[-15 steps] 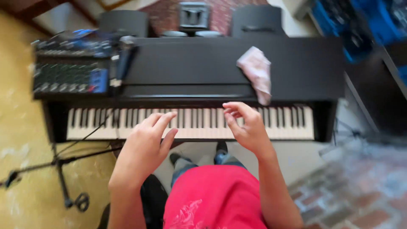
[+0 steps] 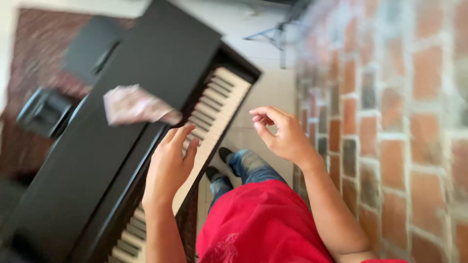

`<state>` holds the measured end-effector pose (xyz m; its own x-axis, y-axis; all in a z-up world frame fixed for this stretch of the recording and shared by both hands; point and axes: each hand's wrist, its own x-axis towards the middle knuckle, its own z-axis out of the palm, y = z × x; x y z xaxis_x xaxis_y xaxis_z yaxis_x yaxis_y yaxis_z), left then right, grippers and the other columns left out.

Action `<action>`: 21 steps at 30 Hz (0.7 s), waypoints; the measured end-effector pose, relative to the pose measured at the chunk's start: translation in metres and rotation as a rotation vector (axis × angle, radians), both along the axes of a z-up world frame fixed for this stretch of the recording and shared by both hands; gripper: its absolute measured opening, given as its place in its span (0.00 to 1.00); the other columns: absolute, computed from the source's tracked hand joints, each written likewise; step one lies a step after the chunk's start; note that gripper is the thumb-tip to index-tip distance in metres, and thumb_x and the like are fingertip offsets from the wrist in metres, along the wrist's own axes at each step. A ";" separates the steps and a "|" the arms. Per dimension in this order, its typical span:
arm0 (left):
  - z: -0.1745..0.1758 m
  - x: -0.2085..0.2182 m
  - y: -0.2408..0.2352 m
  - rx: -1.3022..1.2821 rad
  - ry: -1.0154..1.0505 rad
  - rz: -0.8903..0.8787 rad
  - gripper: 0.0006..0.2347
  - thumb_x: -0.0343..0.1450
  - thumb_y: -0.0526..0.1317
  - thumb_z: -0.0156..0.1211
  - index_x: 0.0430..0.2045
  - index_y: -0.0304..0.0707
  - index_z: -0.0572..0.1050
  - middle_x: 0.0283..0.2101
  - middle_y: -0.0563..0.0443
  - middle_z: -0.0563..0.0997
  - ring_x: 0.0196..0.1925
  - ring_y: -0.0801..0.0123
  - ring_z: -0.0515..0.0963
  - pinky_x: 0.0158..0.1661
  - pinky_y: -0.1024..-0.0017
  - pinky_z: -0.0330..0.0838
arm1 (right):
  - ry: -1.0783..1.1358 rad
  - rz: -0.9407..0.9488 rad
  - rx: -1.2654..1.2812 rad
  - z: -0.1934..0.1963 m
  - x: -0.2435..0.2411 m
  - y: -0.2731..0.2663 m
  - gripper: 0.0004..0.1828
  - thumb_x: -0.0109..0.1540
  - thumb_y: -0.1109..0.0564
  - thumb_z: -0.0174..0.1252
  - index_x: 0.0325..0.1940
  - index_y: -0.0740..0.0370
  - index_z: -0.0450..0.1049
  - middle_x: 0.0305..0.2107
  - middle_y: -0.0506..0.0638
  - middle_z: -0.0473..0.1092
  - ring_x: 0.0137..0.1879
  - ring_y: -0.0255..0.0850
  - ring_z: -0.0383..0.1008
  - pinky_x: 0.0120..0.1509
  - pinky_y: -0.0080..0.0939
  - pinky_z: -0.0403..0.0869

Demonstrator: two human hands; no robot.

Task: The person cleans and sets up audio equipment, including a speaker, microphone, and mixer.

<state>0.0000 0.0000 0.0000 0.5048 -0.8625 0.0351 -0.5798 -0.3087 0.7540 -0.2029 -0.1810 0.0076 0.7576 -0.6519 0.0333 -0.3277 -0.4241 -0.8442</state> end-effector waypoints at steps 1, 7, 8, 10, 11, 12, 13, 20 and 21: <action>0.001 -0.005 -0.023 -0.010 0.002 -0.047 0.13 0.72 0.38 0.60 0.50 0.35 0.76 0.48 0.37 0.80 0.45 0.41 0.80 0.43 0.56 0.73 | 0.002 -0.047 -0.010 -0.003 -0.013 -0.010 0.10 0.65 0.63 0.58 0.51 0.67 0.75 0.37 0.52 0.77 0.43 0.38 0.79 0.51 0.38 0.78; -0.004 -0.049 -0.138 -0.031 -0.043 -0.336 0.12 0.73 0.38 0.60 0.50 0.37 0.76 0.47 0.38 0.81 0.47 0.41 0.79 0.46 0.54 0.73 | -0.075 -0.353 0.051 -0.027 -0.091 -0.061 0.13 0.65 0.64 0.59 0.54 0.67 0.75 0.41 0.52 0.76 0.45 0.35 0.77 0.52 0.36 0.77; -0.002 -0.057 -0.158 -0.049 -0.072 -0.345 0.12 0.73 0.38 0.60 0.50 0.36 0.76 0.47 0.38 0.80 0.47 0.42 0.79 0.46 0.54 0.72 | -0.080 -0.398 0.020 -0.031 -0.104 -0.078 0.14 0.65 0.64 0.59 0.55 0.67 0.74 0.42 0.52 0.77 0.46 0.35 0.77 0.52 0.36 0.76; -0.003 -0.071 -0.191 -0.050 -0.093 -0.367 0.13 0.73 0.39 0.61 0.51 0.35 0.76 0.46 0.38 0.78 0.48 0.43 0.78 0.47 0.54 0.71 | -0.078 -0.455 0.007 -0.036 -0.129 -0.106 0.14 0.65 0.64 0.59 0.56 0.68 0.74 0.42 0.51 0.77 0.46 0.34 0.76 0.52 0.35 0.76; -0.006 -0.078 -0.211 -0.087 -0.107 -0.373 0.13 0.73 0.38 0.61 0.51 0.35 0.75 0.49 0.39 0.78 0.50 0.44 0.77 0.49 0.54 0.70 | -0.071 -0.502 0.005 -0.037 -0.142 -0.122 0.14 0.66 0.64 0.59 0.56 0.68 0.74 0.42 0.51 0.77 0.46 0.34 0.76 0.52 0.34 0.75; -0.008 -0.085 -0.231 -0.124 -0.120 -0.379 0.13 0.73 0.38 0.61 0.51 0.34 0.75 0.51 0.40 0.78 0.53 0.45 0.76 0.51 0.55 0.70 | -0.064 -0.548 0.002 -0.038 -0.154 -0.139 0.14 0.67 0.63 0.59 0.57 0.67 0.75 0.42 0.50 0.77 0.46 0.33 0.76 0.51 0.33 0.75; -0.011 -0.093 -0.251 -0.126 -0.117 -0.387 0.13 0.73 0.38 0.61 0.51 0.34 0.75 0.51 0.40 0.78 0.53 0.45 0.76 0.51 0.55 0.70 | -0.062 -0.556 0.001 -0.039 -0.163 -0.154 0.14 0.67 0.63 0.59 0.57 0.67 0.75 0.42 0.50 0.77 0.46 0.33 0.76 0.51 0.33 0.75; -0.021 -0.152 -0.391 -0.111 -0.202 -0.358 0.13 0.73 0.40 0.61 0.51 0.40 0.76 0.52 0.45 0.78 0.54 0.49 0.75 0.59 0.45 0.60 | -0.021 -0.488 0.066 -0.018 -0.198 -0.283 0.13 0.66 0.63 0.60 0.55 0.67 0.75 0.40 0.49 0.76 0.44 0.32 0.75 0.49 0.33 0.76; -0.021 -0.156 -0.410 -0.126 -0.235 -0.351 0.13 0.73 0.40 0.61 0.51 0.41 0.76 0.52 0.46 0.77 0.55 0.50 0.74 0.62 0.41 0.57 | -0.018 -0.456 0.080 -0.011 -0.194 -0.301 0.13 0.65 0.63 0.60 0.55 0.67 0.75 0.40 0.49 0.76 0.44 0.32 0.76 0.49 0.33 0.76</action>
<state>-0.1561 -0.4102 -0.0214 0.1479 -0.9619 0.2299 -0.7937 0.0233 0.6079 -0.3967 -0.4816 -0.0031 0.3925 -0.9195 -0.0198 -0.4504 -0.1734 -0.8758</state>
